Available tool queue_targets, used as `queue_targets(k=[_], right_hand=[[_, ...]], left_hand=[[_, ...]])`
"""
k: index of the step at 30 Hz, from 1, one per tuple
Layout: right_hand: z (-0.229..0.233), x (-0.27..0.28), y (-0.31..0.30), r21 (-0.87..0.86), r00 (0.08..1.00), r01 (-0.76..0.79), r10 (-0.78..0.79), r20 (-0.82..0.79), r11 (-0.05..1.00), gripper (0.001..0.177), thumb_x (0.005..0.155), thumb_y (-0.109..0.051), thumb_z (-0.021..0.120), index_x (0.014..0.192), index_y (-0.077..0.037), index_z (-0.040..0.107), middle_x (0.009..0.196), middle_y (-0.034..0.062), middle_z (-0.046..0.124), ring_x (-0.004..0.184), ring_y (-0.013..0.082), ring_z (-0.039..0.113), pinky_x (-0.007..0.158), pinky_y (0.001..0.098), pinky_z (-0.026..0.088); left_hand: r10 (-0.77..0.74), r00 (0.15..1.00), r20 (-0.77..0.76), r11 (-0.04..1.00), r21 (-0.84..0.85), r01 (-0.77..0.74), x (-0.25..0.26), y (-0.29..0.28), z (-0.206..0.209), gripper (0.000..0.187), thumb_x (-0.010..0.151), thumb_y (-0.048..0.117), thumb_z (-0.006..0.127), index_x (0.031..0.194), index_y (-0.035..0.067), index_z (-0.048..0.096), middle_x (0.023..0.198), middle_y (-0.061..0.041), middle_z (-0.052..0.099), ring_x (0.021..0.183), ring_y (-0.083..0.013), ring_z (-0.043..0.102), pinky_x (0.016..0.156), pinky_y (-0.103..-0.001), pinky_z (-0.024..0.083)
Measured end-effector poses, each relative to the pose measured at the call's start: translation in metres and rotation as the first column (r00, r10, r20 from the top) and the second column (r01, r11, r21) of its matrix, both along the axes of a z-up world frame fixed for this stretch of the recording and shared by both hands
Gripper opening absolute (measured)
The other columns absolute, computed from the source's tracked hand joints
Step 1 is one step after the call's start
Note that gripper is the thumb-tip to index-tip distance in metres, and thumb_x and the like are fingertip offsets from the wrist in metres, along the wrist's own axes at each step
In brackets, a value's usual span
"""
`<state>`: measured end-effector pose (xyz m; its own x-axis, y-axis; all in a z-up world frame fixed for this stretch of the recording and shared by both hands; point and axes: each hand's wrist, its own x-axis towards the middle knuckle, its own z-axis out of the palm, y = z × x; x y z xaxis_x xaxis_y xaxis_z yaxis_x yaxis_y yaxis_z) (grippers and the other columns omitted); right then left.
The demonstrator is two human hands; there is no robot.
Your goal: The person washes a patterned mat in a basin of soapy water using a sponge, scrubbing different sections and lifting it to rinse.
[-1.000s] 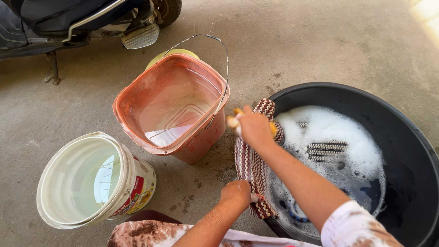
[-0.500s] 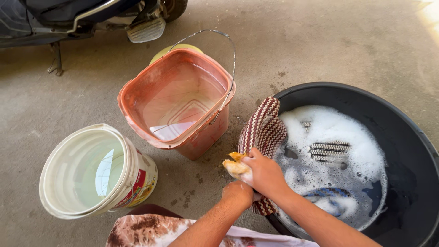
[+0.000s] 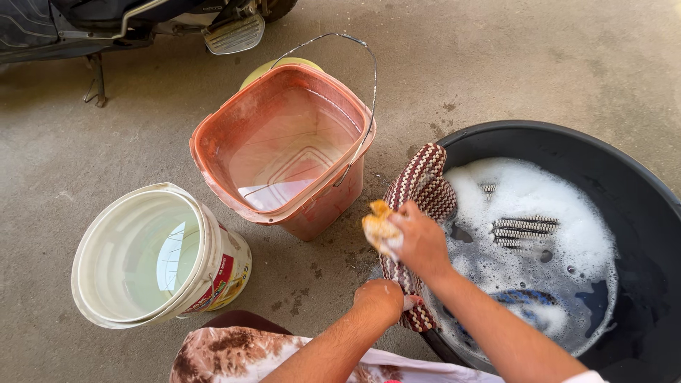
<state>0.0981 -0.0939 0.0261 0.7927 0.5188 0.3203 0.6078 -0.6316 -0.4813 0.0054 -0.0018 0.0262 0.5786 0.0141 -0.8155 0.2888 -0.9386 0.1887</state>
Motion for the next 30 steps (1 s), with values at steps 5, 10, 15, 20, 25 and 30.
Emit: queue_targets(k=[5, 10, 15, 20, 25, 30], right_hand=[[-0.008, 0.060, 0.015, -0.121, 0.993, 0.115, -0.117, -0.012, 0.986, 0.025, 0.088, -0.033, 0.075, 0.102, -0.013, 0.075, 0.103, 0.0065, 0.060, 0.076, 0.0227, 0.067, 0.067, 0.0388, 0.056], [-0.005, 0.132, 0.022, -0.282, 0.966, 0.245, -0.259, -0.012, 0.928, 0.019, 0.095, -0.022, 0.066, 0.107, -0.009, 0.073, 0.106, 0.0123, 0.060, 0.080, 0.0255, 0.069, 0.066, 0.0408, 0.057], [0.001, 0.131, 0.023, -0.245, 0.965, 0.255, -0.260, 0.013, 0.935, 0.015, 0.090, -0.021, 0.069, 0.102, -0.014, 0.076, 0.105, 0.0136, 0.061, 0.084, 0.0315, 0.070, 0.073, 0.0474, 0.055], [0.012, 0.093, 0.024, -0.263, 0.980, 0.130, -0.164, -0.112, 0.956, 0.018, 0.091, -0.025, 0.070, 0.104, -0.013, 0.074, 0.104, 0.0129, 0.060, 0.084, 0.0308, 0.070, 0.075, 0.0476, 0.056], [0.030, 0.027, 0.015, -0.245, 0.984, -0.055, 0.011, -0.180, 0.968, 0.032, 0.084, -0.038, 0.076, 0.106, -0.015, 0.072, 0.100, 0.0118, 0.057, 0.081, 0.0289, 0.069, 0.073, 0.0454, 0.056], [0.038, -0.027, -0.009, -0.243, 0.940, -0.234, 0.156, -0.303, 0.941, 0.034, 0.080, -0.037, 0.078, 0.107, -0.017, 0.072, 0.101, 0.0079, 0.059, 0.081, 0.0283, 0.070, 0.072, 0.0444, 0.057]], left_hand=[[0.001, 1.000, -0.007, 1.000, -0.002, -0.001, 0.000, -0.001, 0.007, 0.084, 0.092, 0.076, 0.050, 0.117, -0.001, 0.073, 0.118, -0.022, 0.071, 0.113, -0.0349, 0.069, 0.096, -0.048, 0.056], [0.004, 1.000, 0.001, 1.000, 0.000, -0.004, 0.003, -0.002, 0.001, 0.085, 0.092, 0.077, 0.049, 0.119, 0.000, 0.073, 0.120, -0.021, 0.072, 0.113, -0.0354, 0.070, 0.096, -0.048, 0.056], [0.017, 1.000, 0.011, 1.000, 0.004, -0.017, 0.005, -0.002, -0.006, 0.084, 0.089, 0.077, 0.053, 0.121, 0.003, 0.073, 0.125, -0.019, 0.070, 0.115, -0.0339, 0.068, 0.096, -0.047, 0.056], [-0.001, 1.000, -0.003, 0.999, 0.035, 0.001, 0.005, -0.005, -0.010, 0.082, 0.092, 0.076, 0.050, 0.122, 0.003, 0.072, 0.123, -0.018, 0.072, 0.113, -0.0326, 0.071, 0.094, -0.048, 0.057], [-0.056, 0.998, -0.024, 0.996, 0.063, 0.057, 0.002, -0.011, -0.010, 0.076, 0.100, 0.070, 0.044, 0.121, 0.002, 0.073, 0.120, -0.018, 0.074, 0.109, -0.0307, 0.074, 0.089, -0.048, 0.059], [-0.319, 0.947, 0.020, 0.946, 0.058, 0.318, -0.008, -0.015, -0.002, 0.035, 0.086, 0.016, 0.074, 0.120, 0.008, 0.074, 0.122, -0.010, 0.073, 0.109, -0.0293, 0.072, 0.083, -0.044, 0.062]])
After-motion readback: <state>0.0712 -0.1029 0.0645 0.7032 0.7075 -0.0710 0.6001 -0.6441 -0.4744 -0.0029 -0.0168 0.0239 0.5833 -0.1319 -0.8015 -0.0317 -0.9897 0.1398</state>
